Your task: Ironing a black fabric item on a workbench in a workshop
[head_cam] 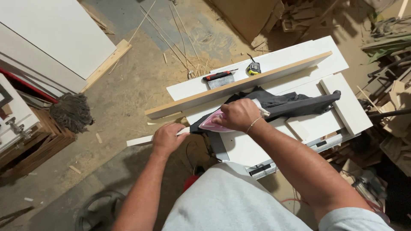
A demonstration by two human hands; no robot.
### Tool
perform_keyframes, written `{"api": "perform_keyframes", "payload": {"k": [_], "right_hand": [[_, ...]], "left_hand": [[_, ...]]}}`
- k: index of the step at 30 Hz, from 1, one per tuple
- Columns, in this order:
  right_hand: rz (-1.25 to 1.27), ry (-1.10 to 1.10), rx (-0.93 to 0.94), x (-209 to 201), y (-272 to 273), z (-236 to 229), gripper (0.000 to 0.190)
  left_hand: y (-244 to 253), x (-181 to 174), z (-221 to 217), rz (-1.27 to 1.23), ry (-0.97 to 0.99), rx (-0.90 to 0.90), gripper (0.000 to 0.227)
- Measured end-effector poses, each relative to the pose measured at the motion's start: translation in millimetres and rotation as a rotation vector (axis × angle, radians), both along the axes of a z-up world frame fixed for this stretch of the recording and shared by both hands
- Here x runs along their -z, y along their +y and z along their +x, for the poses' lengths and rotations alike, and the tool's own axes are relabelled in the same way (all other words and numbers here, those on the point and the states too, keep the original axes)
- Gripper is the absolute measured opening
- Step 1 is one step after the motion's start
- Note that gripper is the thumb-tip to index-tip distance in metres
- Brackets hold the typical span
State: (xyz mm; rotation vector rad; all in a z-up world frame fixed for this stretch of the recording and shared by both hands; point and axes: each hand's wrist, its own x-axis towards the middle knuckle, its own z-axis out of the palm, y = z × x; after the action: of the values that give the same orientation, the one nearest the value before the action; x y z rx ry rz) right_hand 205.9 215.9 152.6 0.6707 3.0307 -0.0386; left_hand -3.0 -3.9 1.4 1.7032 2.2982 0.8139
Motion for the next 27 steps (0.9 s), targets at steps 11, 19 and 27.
{"api": "perform_keyframes", "payload": {"k": [11,19,27], "right_hand": [[0.002,0.004,-0.005,-3,0,0,0.053],[-0.006,0.034,0.03,4,6,6,0.051],[0.0,0.082,0.014,24,6,3,0.056]], "left_hand": [[1,-8,1,0.017,-0.033,0.007,0.022],[2,2,1,0.078,-0.038,0.058,0.024],[-1,10,-4,0.05,0.006,-0.007,0.028]]}}
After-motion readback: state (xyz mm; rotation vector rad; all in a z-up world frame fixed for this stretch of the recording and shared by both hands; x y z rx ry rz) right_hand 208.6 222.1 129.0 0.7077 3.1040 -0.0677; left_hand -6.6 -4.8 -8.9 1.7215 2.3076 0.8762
